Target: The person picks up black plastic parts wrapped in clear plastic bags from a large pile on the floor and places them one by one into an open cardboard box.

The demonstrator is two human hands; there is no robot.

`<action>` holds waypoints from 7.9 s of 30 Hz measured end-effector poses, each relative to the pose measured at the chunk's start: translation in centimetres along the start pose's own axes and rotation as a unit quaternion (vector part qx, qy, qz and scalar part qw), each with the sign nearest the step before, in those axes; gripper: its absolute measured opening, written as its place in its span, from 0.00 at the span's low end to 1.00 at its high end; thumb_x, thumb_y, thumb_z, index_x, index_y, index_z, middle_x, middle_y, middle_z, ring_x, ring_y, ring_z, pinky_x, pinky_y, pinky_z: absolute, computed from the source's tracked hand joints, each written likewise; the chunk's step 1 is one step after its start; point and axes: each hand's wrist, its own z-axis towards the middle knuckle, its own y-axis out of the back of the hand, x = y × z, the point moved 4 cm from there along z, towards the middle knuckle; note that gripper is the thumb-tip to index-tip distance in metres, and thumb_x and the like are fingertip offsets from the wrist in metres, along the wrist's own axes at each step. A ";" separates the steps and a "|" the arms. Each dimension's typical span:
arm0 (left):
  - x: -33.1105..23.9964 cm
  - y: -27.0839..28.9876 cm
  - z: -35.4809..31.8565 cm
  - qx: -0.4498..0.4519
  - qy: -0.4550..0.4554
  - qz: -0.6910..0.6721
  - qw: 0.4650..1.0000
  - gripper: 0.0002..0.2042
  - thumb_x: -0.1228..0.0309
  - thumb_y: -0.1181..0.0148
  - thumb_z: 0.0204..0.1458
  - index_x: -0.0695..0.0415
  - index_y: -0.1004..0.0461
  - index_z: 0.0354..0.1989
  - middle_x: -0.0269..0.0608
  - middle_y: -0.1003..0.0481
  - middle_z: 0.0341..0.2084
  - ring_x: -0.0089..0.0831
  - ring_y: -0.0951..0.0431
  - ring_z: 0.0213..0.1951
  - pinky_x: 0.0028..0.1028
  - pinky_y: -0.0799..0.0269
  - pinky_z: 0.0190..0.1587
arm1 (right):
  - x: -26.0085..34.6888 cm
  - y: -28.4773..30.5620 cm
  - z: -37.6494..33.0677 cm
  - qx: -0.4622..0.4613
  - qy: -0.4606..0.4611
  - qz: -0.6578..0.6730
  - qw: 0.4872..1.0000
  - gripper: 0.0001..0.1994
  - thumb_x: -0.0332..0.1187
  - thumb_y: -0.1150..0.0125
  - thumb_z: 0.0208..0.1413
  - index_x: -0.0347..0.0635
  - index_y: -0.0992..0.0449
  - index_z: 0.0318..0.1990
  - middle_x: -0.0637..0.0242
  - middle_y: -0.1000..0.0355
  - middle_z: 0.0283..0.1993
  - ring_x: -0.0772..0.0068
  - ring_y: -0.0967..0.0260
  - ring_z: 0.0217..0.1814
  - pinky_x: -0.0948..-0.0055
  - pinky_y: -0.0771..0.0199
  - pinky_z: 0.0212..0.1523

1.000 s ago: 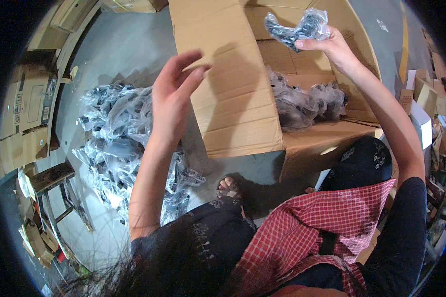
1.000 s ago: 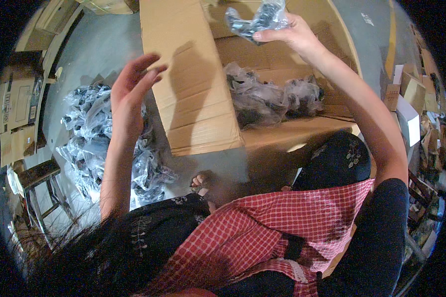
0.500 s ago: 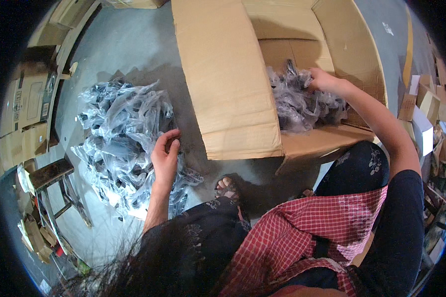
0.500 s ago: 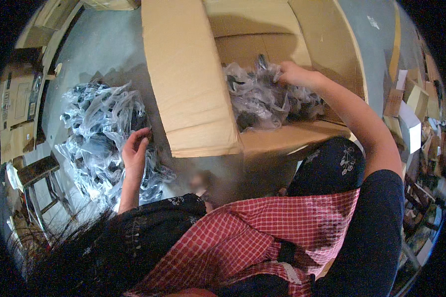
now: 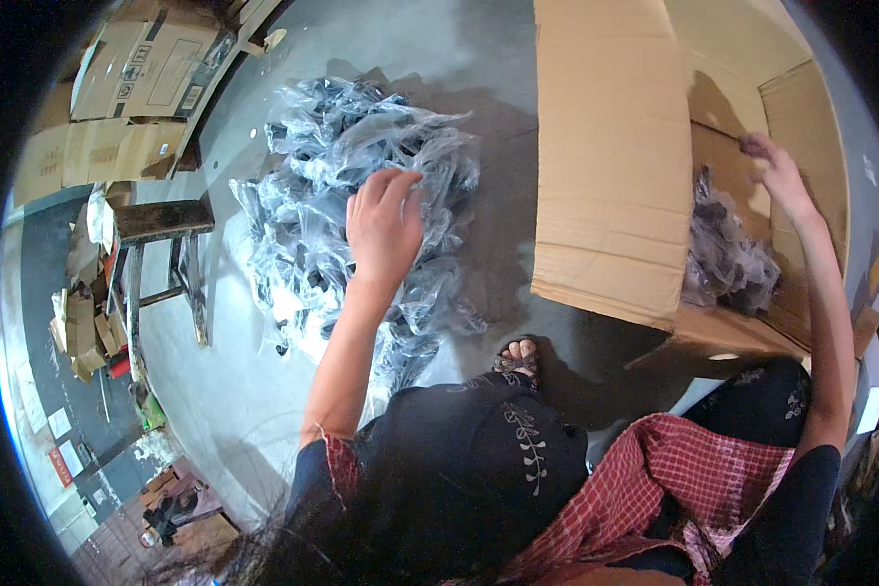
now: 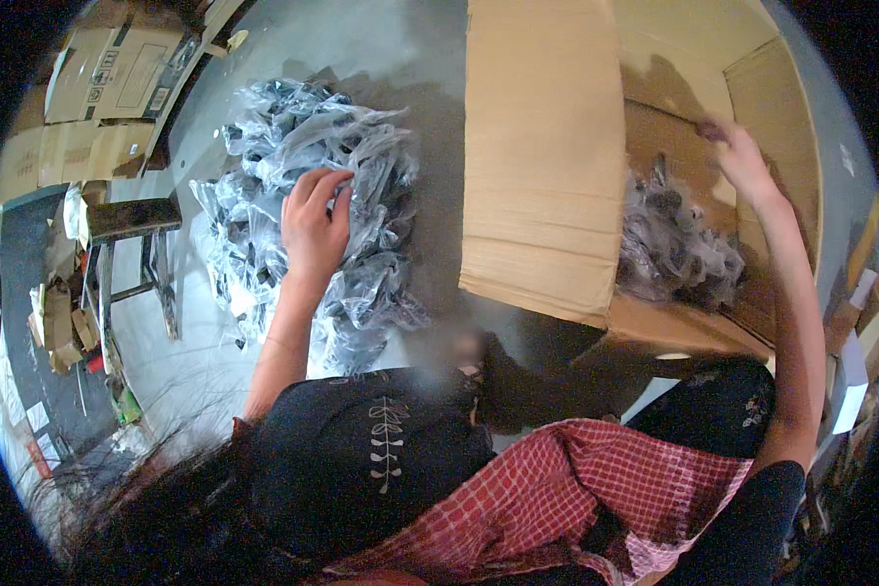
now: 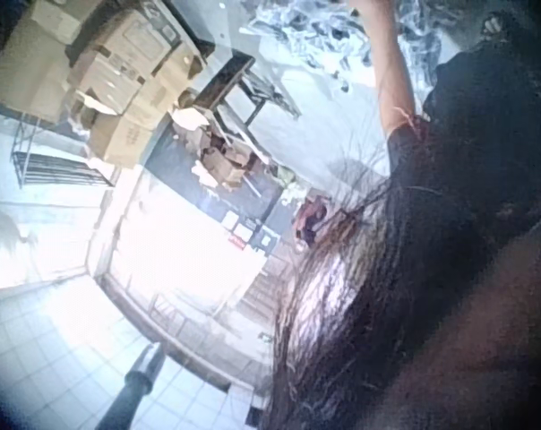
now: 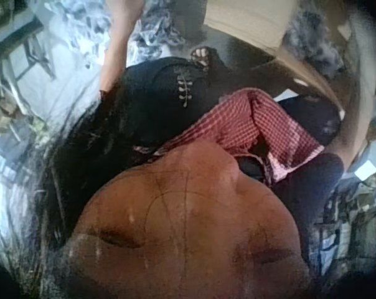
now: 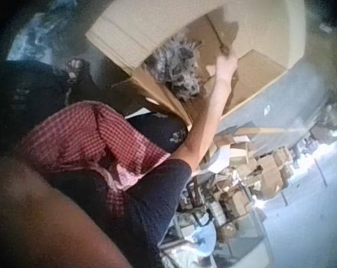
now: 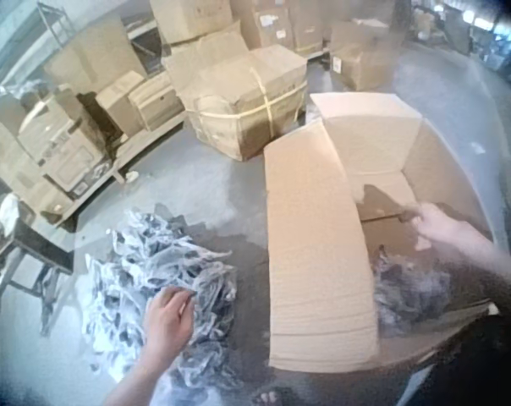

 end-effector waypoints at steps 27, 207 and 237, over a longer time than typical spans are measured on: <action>6.7 -6.8 0.3 0.309 -0.095 0.047 0.945 0.37 0.73 0.35 0.38 0.56 0.37 0.63 0.49 0.34 0.59 0.49 0.39 0.63 0.39 0.37 0.63 | 9.4 -6.8 -1.5 0.113 0.074 0.135 0.982 0.17 0.15 0.49 0.50 0.30 0.27 0.49 0.63 0.25 0.45 0.74 0.28 0.48 0.74 0.27 0.49; -28.3 -2.1 10.7 -0.137 -0.379 -0.075 0.912 0.10 0.66 0.33 0.43 0.51 0.26 0.32 0.37 0.26 0.32 0.37 0.23 0.32 0.34 0.25 0.29 | 17.3 0.2 -8.3 0.086 -0.015 0.686 0.722 0.19 0.41 0.45 0.63 0.38 0.28 0.55 0.64 0.25 0.50 0.67 0.26 0.50 0.66 0.27 0.56; -5.2 -8.7 1.3 0.188 0.204 -0.522 0.807 0.13 0.76 0.47 0.58 0.65 0.24 0.49 0.44 0.23 0.49 0.32 0.26 0.54 0.33 0.29 0.56 | 6.7 -17.8 3.9 0.348 -0.038 -0.137 0.927 0.14 0.37 0.42 0.54 0.41 0.22 0.45 0.57 0.22 0.38 0.61 0.24 0.35 0.61 0.22 0.34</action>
